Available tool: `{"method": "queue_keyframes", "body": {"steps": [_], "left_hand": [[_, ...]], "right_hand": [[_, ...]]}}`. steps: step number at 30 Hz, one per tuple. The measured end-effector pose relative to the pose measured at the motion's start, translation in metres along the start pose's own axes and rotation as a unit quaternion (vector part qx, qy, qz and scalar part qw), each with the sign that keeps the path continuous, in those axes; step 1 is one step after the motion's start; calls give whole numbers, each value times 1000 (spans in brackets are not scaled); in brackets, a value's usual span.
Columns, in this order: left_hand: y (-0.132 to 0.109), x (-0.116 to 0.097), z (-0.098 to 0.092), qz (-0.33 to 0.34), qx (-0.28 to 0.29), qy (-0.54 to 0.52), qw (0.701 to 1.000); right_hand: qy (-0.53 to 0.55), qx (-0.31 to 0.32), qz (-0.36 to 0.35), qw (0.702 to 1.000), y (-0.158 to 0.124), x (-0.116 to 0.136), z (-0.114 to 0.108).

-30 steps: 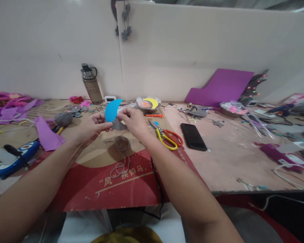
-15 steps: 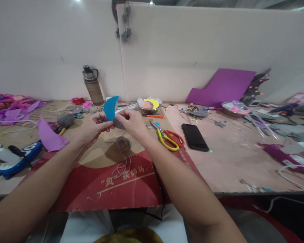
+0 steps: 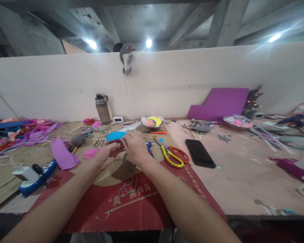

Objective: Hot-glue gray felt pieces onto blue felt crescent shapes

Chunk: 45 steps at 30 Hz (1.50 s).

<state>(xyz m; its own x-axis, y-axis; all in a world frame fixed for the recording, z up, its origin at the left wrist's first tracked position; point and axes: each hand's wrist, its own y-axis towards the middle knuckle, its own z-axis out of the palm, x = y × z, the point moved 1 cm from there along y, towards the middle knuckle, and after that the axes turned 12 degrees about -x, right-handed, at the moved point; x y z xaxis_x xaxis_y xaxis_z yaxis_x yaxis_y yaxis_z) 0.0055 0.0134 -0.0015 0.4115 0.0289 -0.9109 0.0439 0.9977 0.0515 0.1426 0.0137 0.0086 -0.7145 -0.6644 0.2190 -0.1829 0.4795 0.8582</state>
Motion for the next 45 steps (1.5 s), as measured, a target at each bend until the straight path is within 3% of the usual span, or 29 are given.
{"method": "queue_keyframes", "body": {"steps": [5,10,20,23,30,33,39,45], "left_hand": [[1,7,6,-19,-50,-76,996],[2,14,6,16,-42,-80,996],[8,15,0,93,-101,-22,990],[7,12,0,102,-114,10,988],[5,9,2,90,-135,36,986],[7,8,1,84,-155,40,984],[17,-4,-9,109,-184,19,977],[37,-36,-33,123,-287,-92,946]], "right_hand": [[-69,3,-34,997,0,-2,1],[-76,-4,-43,996,-1,-4,2],[90,-28,38,995,1,-10,4],[101,-41,56,992,1,-10,2],[70,-33,22,997,2,-10,-1],[88,-23,56,994,3,-8,-1],[209,35,203,956,2,-5,4],[340,158,244,894,4,11,1]]}}
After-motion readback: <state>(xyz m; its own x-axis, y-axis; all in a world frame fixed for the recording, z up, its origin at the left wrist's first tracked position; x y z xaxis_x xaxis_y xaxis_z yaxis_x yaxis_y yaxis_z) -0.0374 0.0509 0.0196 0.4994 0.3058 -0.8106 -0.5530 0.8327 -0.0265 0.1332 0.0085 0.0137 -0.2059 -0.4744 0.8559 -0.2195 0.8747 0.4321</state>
